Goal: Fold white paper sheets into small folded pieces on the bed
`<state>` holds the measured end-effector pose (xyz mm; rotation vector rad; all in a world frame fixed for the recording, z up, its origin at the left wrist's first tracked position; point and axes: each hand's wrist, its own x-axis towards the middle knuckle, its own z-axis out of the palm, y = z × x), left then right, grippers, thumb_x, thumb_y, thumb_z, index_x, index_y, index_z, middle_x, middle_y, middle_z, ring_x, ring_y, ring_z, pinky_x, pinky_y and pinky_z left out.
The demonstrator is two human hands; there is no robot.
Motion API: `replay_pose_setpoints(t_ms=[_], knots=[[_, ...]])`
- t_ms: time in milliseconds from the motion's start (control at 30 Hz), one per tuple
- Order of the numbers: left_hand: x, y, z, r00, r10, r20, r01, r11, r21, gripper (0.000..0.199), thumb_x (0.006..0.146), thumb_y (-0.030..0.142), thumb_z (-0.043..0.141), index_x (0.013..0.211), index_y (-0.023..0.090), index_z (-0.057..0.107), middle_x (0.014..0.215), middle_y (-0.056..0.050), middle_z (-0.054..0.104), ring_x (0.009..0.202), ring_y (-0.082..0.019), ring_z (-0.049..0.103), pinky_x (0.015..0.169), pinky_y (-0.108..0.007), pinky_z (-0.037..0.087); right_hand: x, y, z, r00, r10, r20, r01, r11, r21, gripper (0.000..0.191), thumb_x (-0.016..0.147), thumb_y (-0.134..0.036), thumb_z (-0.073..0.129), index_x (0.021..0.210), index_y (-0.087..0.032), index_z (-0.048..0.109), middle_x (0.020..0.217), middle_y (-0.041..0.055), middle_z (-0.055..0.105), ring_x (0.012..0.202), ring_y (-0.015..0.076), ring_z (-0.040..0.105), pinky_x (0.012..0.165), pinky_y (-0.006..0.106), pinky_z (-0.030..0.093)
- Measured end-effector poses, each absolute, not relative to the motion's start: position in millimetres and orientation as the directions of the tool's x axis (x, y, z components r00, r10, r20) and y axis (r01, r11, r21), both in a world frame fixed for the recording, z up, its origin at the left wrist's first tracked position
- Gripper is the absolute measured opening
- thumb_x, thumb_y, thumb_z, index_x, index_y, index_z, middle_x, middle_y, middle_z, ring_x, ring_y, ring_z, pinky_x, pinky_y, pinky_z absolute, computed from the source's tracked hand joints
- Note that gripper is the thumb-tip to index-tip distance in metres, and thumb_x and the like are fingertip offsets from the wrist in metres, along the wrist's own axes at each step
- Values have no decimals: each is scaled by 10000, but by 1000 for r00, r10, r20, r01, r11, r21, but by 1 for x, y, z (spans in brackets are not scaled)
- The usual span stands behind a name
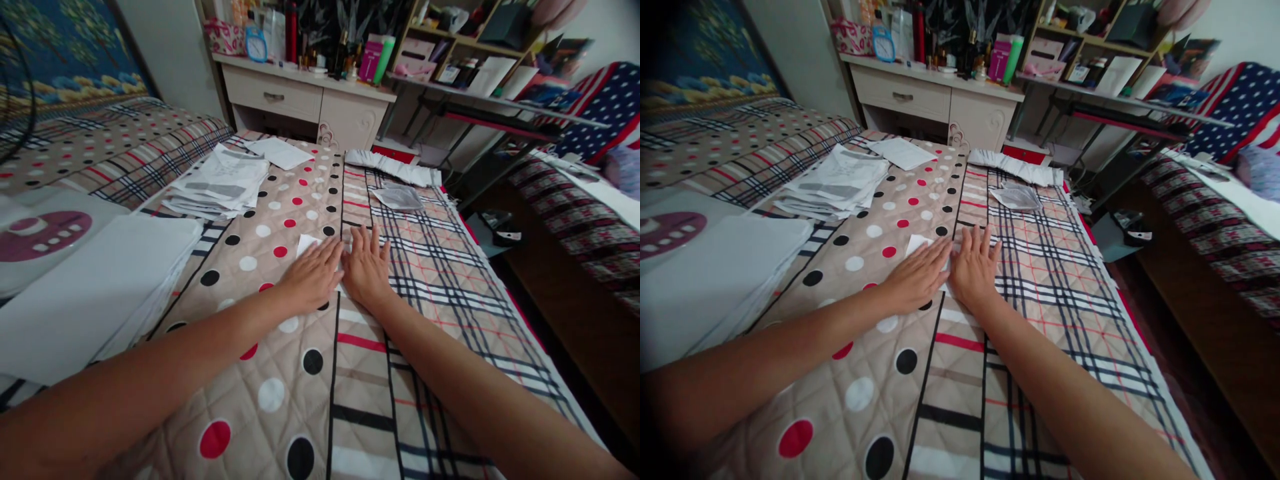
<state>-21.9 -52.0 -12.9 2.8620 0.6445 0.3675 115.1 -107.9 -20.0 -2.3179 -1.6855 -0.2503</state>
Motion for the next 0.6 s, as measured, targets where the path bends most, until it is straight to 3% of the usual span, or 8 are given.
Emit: replay_pose_setpoints(t_ms=[100,233,333,433,533,600], knots=[[-48,-44,-15,895,424,140,402,-902,161,749,945,582,317,1510,102,218,1601,-144,184,1494,-240,107,1210,-436,124,116,-107,-23,313,898,309,950,-294,-108,545,966,-310,310,1465,-92,340,1549,185,318,1473,357,133,1129,614,142],[-70,-41,-13,876,469,114,457,-882,118,636,984,474,270,1512,122,231,1605,-117,182,1491,-209,132,1207,-409,139,116,-109,-14,288,896,339,957,-277,-82,539,959,-298,347,1449,-73,364,1559,199,287,1485,329,93,1145,617,62],[-71,-44,-11,860,496,118,485,-867,116,590,981,415,292,1495,126,282,1598,-117,215,1485,-222,160,1206,-417,148,100,-108,3,156,915,372,988,-137,-78,534,963,-283,350,1453,-70,360,1583,179,232,1497,278,33,1162,583,-36],[-64,-48,-11,855,499,141,483,-866,133,541,962,356,360,1472,178,337,1583,-90,276,1476,-235,195,1196,-422,178,65,-103,15,-11,940,342,970,94,-226,607,976,-428,348,1488,-103,311,1597,140,206,1500,248,43,1190,524,20],[-59,-49,-13,799,588,128,566,-806,175,535,924,289,449,1453,280,365,1532,-38,391,1464,-246,232,1159,-428,257,32,-95,11,32,968,249,878,91,-469,839,917,-644,359,1521,-79,213,1593,169,191,1492,271,111,1185,491,155],[-58,-48,-14,736,665,127,635,-743,213,555,900,289,497,1441,312,379,1493,-17,452,1451,-241,266,1144,-408,289,26,-92,3,46,976,215,865,69,-498,931,883,-707,355,1528,-61,174,1598,173,163,1491,279,106,1192,489,133]])
